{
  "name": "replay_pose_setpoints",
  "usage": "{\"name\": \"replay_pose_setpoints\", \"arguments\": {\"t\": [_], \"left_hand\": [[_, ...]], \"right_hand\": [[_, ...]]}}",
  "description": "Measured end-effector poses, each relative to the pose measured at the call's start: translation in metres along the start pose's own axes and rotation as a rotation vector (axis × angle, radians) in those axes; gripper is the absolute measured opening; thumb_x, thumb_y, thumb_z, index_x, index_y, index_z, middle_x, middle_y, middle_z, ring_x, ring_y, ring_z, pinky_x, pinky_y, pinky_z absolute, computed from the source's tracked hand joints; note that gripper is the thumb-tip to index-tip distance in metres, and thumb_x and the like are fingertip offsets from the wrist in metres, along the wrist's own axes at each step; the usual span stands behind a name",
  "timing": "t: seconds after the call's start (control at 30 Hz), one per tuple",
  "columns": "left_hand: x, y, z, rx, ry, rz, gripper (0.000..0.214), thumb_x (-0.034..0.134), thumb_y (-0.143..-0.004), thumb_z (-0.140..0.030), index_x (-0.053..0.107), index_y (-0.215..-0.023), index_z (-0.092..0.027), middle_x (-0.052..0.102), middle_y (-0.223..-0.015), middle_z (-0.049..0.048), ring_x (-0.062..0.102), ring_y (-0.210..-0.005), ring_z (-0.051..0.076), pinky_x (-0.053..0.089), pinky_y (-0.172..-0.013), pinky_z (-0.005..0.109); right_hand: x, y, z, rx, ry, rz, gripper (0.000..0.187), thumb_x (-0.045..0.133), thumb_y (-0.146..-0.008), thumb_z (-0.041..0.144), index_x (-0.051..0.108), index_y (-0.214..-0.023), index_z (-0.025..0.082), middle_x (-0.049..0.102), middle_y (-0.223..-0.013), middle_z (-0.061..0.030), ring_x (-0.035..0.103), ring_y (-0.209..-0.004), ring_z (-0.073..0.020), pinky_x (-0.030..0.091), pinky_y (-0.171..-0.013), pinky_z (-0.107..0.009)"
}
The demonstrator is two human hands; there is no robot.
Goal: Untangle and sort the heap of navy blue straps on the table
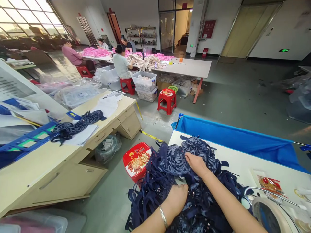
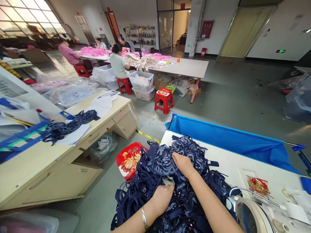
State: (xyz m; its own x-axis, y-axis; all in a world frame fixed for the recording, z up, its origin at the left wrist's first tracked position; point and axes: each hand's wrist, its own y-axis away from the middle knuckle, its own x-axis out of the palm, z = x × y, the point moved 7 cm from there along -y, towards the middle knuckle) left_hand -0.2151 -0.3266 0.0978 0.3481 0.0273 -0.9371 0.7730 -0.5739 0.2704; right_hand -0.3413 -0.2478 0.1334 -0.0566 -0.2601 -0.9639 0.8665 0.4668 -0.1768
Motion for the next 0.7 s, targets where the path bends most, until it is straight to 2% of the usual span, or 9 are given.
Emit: {"name": "replay_pose_setpoints", "arguments": {"t": [0.17,0.27,0.33,0.43,0.47,0.53,0.63,0.7], "left_hand": [[-0.009,0.005,-0.001,0.02,-0.004,-0.11,0.024,0.048,-0.087,-0.008,0.051,-0.109,-0.017,0.062,-0.102,0.0074,0.066,-0.083,0.022,0.056,-0.074,0.036],[-0.011,0.003,0.007,-0.082,-0.013,-0.163,0.028,0.044,-0.093,-0.014,0.046,-0.121,-0.016,0.053,-0.128,0.0139,0.066,-0.087,0.021,0.056,-0.075,0.035],[-0.016,0.0,0.015,-0.165,0.024,-0.207,0.042,0.046,-0.093,-0.016,0.036,-0.133,-0.014,0.038,-0.144,0.0193,0.067,-0.09,0.02,0.057,-0.077,0.033],[-0.027,-0.006,0.024,-0.188,0.152,-0.264,0.075,0.06,-0.087,-0.018,0.014,-0.146,-0.016,0.023,-0.153,0.0195,0.065,-0.099,0.019,0.056,-0.081,0.027],[-0.03,-0.008,0.025,-0.174,0.181,-0.268,0.083,0.065,-0.085,-0.02,0.01,-0.147,-0.016,0.024,-0.153,0.0186,0.065,-0.101,0.019,0.056,-0.081,0.026],[-0.033,-0.01,0.028,-0.184,0.188,-0.259,0.088,0.071,-0.081,-0.027,0.013,-0.147,-0.017,0.036,-0.148,0.0158,0.066,-0.099,0.021,0.057,-0.08,0.027],[-0.031,-0.009,0.035,-0.315,0.158,-0.256,0.076,0.071,-0.081,-0.038,0.031,-0.142,-0.016,0.051,-0.131,0.0124,0.069,-0.09,0.022,0.059,-0.075,0.031],[-0.027,-0.006,0.036,-0.385,0.145,-0.261,0.072,0.07,-0.081,-0.038,0.035,-0.14,-0.017,0.052,-0.127,0.0133,0.07,-0.085,0.023,0.06,-0.071,0.033]], "right_hand": [[-0.015,0.033,0.011,-0.125,-0.044,-0.138,0.04,0.027,-0.102,0.032,0.063,-0.089,0.02,0.066,-0.068,-0.0035,0.063,-0.066,-0.0171,0.041,-0.063,-0.026],[-0.017,0.048,0.013,-0.117,-0.094,-0.208,0.038,0.027,-0.102,0.033,0.06,-0.09,0.019,0.066,-0.067,-0.0025,0.064,-0.062,-0.0157,0.043,-0.061,-0.025],[-0.016,0.058,0.014,-0.071,-0.14,-0.244,0.035,0.025,-0.103,0.032,0.056,-0.097,0.017,0.068,-0.071,-0.0029,0.066,-0.061,-0.0139,0.044,-0.058,-0.022],[-0.014,0.071,0.017,0.001,-0.212,-0.262,0.03,0.022,-0.104,0.03,0.048,-0.104,0.016,0.068,-0.071,-0.0013,0.067,-0.059,-0.0114,0.045,-0.054,-0.019],[-0.013,0.074,0.018,0.016,-0.229,-0.261,0.029,0.021,-0.104,0.03,0.046,-0.104,0.016,0.068,-0.07,-0.0006,0.067,-0.059,-0.0114,0.046,-0.054,-0.018],[-0.013,0.078,0.019,0.047,-0.245,-0.264,0.029,0.02,-0.103,0.032,0.045,-0.103,0.017,0.069,-0.072,-0.001,0.069,-0.061,-0.0128,0.048,-0.055,-0.019],[-0.014,0.077,0.009,0.118,-0.233,-0.274,0.031,0.021,-0.102,0.033,0.046,-0.103,0.016,0.071,-0.075,-0.0049,0.07,-0.062,-0.0183,0.048,-0.053,-0.024],[-0.016,0.071,-0.004,0.165,-0.219,-0.269,0.032,0.022,-0.101,0.034,0.047,-0.103,0.015,0.071,-0.072,-0.0064,0.069,-0.058,-0.0219,0.045,-0.048,-0.027]]}}
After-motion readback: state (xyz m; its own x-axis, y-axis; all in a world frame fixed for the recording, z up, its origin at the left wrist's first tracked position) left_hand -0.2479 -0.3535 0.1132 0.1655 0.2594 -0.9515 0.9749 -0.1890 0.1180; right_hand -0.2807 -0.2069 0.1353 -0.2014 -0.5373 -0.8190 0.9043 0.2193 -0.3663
